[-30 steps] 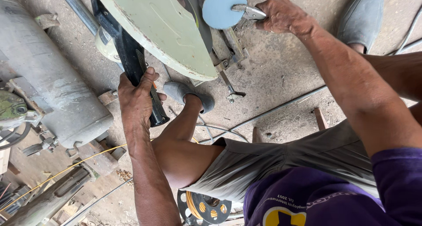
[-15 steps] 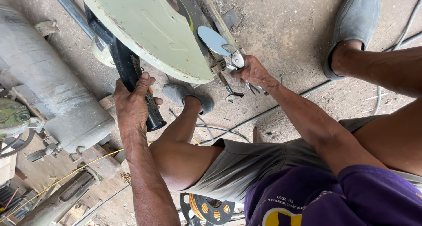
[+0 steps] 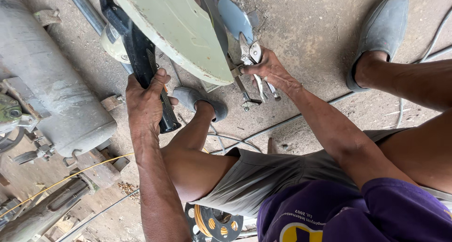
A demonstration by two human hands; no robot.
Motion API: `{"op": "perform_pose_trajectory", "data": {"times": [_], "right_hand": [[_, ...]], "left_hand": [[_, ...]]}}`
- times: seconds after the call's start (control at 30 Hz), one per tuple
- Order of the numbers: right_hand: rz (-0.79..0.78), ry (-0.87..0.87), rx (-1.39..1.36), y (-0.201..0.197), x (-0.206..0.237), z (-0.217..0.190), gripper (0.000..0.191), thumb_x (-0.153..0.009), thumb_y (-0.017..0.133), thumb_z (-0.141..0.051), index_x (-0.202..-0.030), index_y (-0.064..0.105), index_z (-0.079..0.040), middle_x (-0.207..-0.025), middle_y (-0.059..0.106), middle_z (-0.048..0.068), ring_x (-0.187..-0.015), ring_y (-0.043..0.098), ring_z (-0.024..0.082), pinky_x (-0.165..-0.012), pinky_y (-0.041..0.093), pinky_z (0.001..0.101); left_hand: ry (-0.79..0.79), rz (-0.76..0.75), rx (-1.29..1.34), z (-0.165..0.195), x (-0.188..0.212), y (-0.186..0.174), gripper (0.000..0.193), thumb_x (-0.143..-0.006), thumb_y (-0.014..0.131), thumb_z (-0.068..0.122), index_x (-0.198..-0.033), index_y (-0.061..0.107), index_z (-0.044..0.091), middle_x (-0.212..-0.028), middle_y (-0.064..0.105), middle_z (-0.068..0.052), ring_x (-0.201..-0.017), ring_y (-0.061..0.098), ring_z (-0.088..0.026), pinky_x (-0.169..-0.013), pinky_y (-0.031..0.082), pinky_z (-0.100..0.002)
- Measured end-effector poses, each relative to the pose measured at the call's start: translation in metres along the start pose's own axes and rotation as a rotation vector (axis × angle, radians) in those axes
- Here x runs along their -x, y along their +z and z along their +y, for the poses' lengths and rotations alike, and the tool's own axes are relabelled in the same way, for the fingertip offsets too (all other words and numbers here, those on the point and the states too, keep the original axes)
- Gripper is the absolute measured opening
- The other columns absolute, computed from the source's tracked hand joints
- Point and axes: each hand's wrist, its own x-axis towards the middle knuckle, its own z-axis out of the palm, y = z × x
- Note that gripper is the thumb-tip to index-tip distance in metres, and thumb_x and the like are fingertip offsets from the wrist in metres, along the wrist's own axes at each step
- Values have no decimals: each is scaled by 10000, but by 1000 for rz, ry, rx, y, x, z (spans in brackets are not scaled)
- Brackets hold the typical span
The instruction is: The person uses a bench grinder to smooth the edges of circular metal discs. They hold each disc with pliers against the spinning grinding wheel, rotating it to even the perimeter, then place the finished disc on the floor among others.
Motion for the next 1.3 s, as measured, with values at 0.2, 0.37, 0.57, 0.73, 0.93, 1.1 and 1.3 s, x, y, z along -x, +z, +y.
{"op": "perform_pose_trajectory", "data": {"times": [0.2, 0.37, 0.57, 0.73, 0.93, 1.1, 1.3], "right_hand": [[41, -45, 137, 9, -7, 14, 588, -754, 805, -30, -1257, 520, 76, -974, 698, 120, -682, 683, 146, -515, 620, 276], [55, 15, 219, -6, -1, 52, 617, -775, 798, -60, -1290, 479, 60, -1026, 681, 131, -798, 690, 211, -643, 614, 318], [-185, -24, 200, -66, -7, 40, 700, -741, 829, -111, -1344, 500, 26, -1177, 686, 123, -941, 633, 223, -818, 554, 320], [138, 10, 474, -78, -3, 1, 733, -702, 902, -81, -1292, 477, 17, -1016, 636, 104, -915, 657, 187, -835, 584, 299], [162, 189, 122, -45, -19, 2, 419, -944, 627, -106, -1356, 563, -142, -779, 498, 36, -604, 456, 108, -501, 443, 231], [205, 153, -171, -21, -51, 28, 417, -973, 595, -35, -1386, 565, -85, -891, 546, -9, -617, 418, 63, -451, 393, 161], [336, 157, -142, 10, -69, 28, 596, -952, 514, -4, -1514, 355, -121, -847, 616, 27, -566, 512, 60, -394, 438, 159]], "left_hand": [[12, -13, 15, -3, -3, 0, 499, -909, 754, 303, -1230, 546, -17, -1033, 728, -156, -861, 741, -172, -472, 614, -248], [-20, -7, -12, 1, -1, -1, 488, -910, 762, 308, -1205, 553, -20, -1015, 734, -167, -704, 704, -183, -446, 585, -245], [-24, 1, -25, 5, -1, 1, 471, -908, 763, 311, -1174, 559, -19, -966, 723, -153, -566, 660, -169, -412, 552, -243], [-30, -6, -19, 3, -1, 1, 466, -909, 754, 307, -1174, 546, -15, -962, 728, -154, -583, 684, -171, -417, 566, -238], [-15, -3, -33, 4, 0, 2, 463, -911, 750, 316, -1171, 560, -17, -974, 735, -151, -599, 690, -167, -419, 570, -234], [-38, 0, -25, 6, 0, 2, 473, -905, 763, 319, -1163, 550, -15, -959, 739, -152, -605, 694, -164, -417, 572, -236], [-30, 0, -34, 4, 1, 1, 460, -910, 758, 319, -1172, 567, -8, -974, 742, -148, -616, 683, -169, -419, 560, -243]]}}
